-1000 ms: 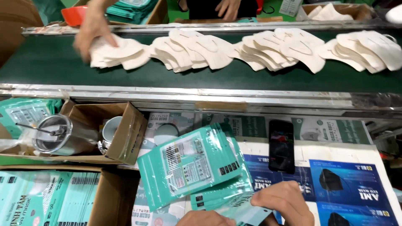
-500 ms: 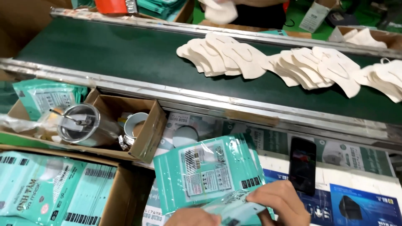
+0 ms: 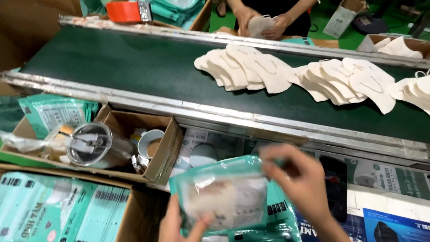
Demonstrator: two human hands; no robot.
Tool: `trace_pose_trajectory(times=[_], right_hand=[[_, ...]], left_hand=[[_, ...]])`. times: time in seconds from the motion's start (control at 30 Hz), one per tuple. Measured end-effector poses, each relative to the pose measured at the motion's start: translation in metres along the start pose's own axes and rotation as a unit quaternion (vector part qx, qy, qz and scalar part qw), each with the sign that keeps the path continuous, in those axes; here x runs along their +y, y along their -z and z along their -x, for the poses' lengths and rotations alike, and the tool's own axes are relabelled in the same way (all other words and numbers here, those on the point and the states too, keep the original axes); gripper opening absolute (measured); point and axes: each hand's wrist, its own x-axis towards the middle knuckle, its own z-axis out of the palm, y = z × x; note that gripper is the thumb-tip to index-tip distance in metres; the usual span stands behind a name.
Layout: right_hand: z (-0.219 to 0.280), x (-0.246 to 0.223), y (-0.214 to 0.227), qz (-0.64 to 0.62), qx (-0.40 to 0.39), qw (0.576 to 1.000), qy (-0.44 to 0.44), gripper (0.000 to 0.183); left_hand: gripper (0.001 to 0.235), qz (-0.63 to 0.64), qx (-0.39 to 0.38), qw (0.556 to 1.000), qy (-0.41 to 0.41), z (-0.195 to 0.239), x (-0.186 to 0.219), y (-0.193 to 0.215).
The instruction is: The person picks up face mask components and packaged masks from a conveyor belt and organizes them into stacks and cardboard boxes.
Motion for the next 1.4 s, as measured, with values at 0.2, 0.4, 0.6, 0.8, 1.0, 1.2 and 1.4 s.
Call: trace_pose_trajectory(times=[0.2, 0.4, 0.6, 0.8, 1.0, 1.2, 1.4], right_hand=[[-0.124, 0.012, -0.027, -0.089, -0.007, 0.995, 0.053, 0.041], [-0.184, 0.087, -0.021, 0.345, 0.129, 0.905, 0.214, 0.062], [-0.194, 0.112, -0.02, 0.386, 0.117, 0.901, 0.158, 0.07], [-0.184, 0.098, -0.009, 0.151, 0.026, 0.966, 0.207, 0.067], [-0.095, 0.04, 0.023, 0.091, 0.04, 0.963, 0.249, 0.059], [0.045, -0.022, 0.105, 0.1, 0.014, 0.962, 0.253, 0.11], [0.16, 0.045, 0.173, 0.189, -0.099, 0.976, -0.035, 0.117]], left_hand=[[0.049, 0.105, 0.154, 0.982, -0.019, -0.129, 0.012, 0.028], [0.075, 0.18, 0.106, 0.978, 0.017, -0.281, -0.09, -0.006], [0.113, 0.03, 0.135, 0.988, 0.062, -0.372, -0.105, -0.106], [0.096, 0.237, 0.065, 0.967, 0.071, -0.357, -0.09, -0.139], [0.051, -0.024, 0.117, 0.985, -0.125, -0.226, 0.011, -0.126], [0.033, -0.084, -0.025, 0.991, -0.102, -0.018, 0.052, -0.15], [0.05, 0.025, -0.199, 0.976, -0.085, 0.078, 0.009, -0.233]])
